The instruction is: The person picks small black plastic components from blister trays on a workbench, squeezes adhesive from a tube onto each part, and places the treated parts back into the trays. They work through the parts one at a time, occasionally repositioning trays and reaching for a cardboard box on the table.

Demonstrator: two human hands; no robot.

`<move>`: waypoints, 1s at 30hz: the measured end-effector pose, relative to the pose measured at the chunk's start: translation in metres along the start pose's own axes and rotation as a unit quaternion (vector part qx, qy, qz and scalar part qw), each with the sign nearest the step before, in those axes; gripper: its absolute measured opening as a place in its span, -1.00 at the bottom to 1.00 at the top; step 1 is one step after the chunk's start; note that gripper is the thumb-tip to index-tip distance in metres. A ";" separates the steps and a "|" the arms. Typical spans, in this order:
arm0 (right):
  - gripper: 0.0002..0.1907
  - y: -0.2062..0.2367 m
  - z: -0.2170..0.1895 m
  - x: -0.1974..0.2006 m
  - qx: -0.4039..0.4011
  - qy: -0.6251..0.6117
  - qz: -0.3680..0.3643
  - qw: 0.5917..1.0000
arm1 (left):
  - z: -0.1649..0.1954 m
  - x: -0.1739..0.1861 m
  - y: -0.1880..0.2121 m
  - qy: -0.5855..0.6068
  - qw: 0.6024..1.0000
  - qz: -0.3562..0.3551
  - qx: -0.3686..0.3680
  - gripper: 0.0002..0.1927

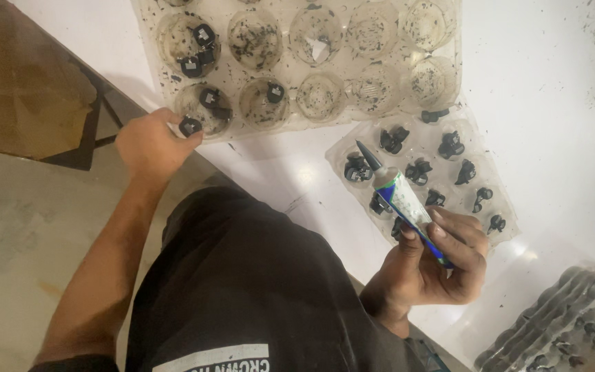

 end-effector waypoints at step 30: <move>-0.71 -0.030 0.081 0.120 -0.010 -0.168 0.166 0.972 | 0.058 -0.018 0.011 0.580 0.804 -0.109 -0.073 -0.76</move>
Point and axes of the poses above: each hand's wrist, its own y-axis away from the middle knuckle, its own x-axis out of the back of the hand, z = x × y, the point moved 7 cm from there along -y, towards the middle knuckle, and after that the axes turned 5 degrees about y, right-handed, at the moved point
